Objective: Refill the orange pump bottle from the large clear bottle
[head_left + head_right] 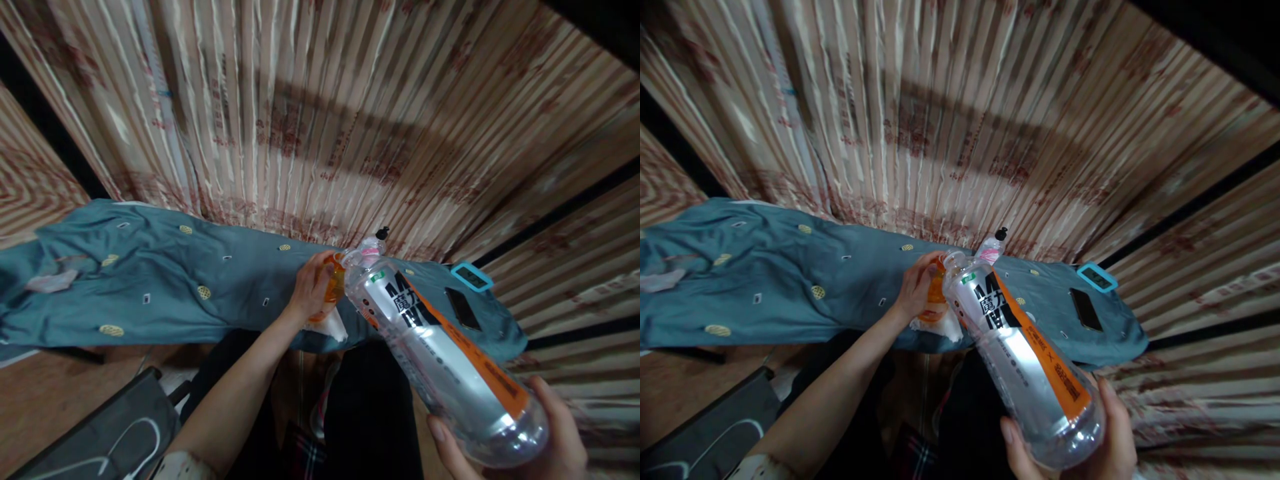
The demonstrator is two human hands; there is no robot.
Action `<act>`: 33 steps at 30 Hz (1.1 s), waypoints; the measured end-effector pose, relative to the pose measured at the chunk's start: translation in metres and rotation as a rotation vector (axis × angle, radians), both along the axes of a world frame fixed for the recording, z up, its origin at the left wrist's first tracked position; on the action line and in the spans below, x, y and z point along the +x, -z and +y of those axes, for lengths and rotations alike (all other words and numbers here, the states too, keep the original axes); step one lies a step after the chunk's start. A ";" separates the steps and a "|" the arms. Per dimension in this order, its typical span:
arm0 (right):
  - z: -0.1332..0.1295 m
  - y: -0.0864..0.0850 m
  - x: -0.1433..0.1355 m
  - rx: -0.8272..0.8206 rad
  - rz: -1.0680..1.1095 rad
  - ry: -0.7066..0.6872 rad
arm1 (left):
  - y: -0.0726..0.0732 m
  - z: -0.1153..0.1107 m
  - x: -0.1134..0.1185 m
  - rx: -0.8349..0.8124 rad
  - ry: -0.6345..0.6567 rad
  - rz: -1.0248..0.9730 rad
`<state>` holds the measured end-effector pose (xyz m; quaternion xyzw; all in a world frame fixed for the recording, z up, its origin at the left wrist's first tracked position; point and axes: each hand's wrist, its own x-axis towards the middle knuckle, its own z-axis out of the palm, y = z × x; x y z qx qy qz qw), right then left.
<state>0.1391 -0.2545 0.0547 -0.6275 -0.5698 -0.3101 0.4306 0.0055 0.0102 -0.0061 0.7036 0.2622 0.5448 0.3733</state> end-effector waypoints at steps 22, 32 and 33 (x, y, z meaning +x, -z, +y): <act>0.000 -0.006 -0.001 -0.006 -0.010 -0.049 | -0.003 -0.001 0.001 -0.024 0.002 -0.001; 0.001 -0.007 -0.001 -0.005 -0.016 -0.054 | -0.001 -0.002 0.001 -0.037 0.000 -0.002; 0.001 -0.007 -0.001 -0.002 -0.012 -0.049 | -0.001 -0.002 0.001 -0.035 0.001 0.000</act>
